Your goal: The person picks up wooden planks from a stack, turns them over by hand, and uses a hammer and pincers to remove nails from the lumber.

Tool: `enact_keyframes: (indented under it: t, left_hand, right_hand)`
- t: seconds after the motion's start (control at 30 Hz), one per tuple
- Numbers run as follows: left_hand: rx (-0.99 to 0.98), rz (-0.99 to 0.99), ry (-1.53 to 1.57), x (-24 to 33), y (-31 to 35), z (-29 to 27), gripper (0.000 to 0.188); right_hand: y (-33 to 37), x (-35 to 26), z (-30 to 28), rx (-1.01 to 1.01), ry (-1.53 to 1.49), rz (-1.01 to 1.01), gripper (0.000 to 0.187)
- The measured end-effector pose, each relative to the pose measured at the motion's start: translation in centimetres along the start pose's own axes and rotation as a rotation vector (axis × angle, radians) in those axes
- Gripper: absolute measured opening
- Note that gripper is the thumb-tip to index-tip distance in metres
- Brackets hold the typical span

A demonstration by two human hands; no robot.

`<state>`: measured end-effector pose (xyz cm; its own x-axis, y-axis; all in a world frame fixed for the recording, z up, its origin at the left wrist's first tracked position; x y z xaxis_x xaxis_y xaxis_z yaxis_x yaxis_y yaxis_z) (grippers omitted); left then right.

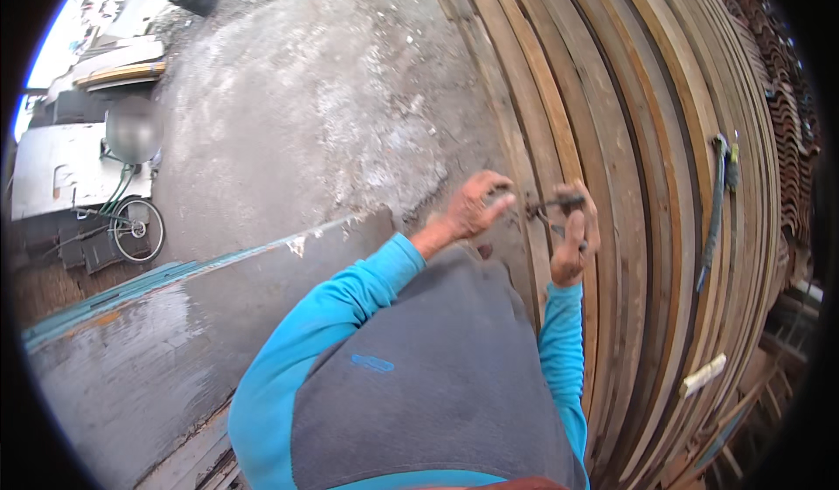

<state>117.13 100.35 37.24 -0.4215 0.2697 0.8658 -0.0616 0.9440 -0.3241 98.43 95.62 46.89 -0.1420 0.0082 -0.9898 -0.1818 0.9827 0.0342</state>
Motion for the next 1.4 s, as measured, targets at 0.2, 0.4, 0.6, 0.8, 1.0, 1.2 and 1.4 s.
enact_keyframes:
  t: [0.2,0.4,0.6,0.8,1.0,1.2,1.4]
  left_hand:
    - [0.052,0.256,0.222,9.8,-7.6,-2.4,0.071]
    - [-0.086,0.191,0.123,9.1,-10.4,0.4,0.055]
    - [-0.224,0.236,0.243,8.0,-12.4,-2.3,0.035]
    - [-0.092,0.075,0.253,1.5,-13.5,-2.7,0.028]
    - [-0.009,-0.311,0.143,-4.8,-16.2,-2.3,0.046]
    - [0.11,-0.361,0.063,-5.8,-12.2,-2.7,0.062]
    - [0.066,-0.565,-0.112,-8.5,-6.9,1.0,0.087]
  right_hand:
    - [-2.1,1.5,2.0,-0.16,0.042,-0.08,0.025]
    - [-4.3,4.9,4.5,-0.219,0.082,-0.08,0.025]
    - [-6.5,7.0,4.6,-0.268,0.1,0.01,0.028]
    - [-11.0,6.2,7.8,-0.309,0.485,-0.082,0.025]
    - [-18.6,11.9,9.8,-0.361,0.601,0.102,0.018]
    - [-14.2,4.2,4.5,-0.185,0.067,0.825,0.034]
    - [-4.2,-2.4,-3.6,0.001,0.159,0.593,0.038]
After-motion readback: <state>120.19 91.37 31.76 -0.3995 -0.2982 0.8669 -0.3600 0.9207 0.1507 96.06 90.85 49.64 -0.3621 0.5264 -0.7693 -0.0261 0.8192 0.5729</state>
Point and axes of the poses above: each hand's wrist, its own y-axis away from the middle knuckle, its own z-axis out of the palm, x = y × z, the point moved 1 cm from there along -y, towards the middle knuckle, and after that the axes turned 12 degrees about z, right-handed, at the moved point
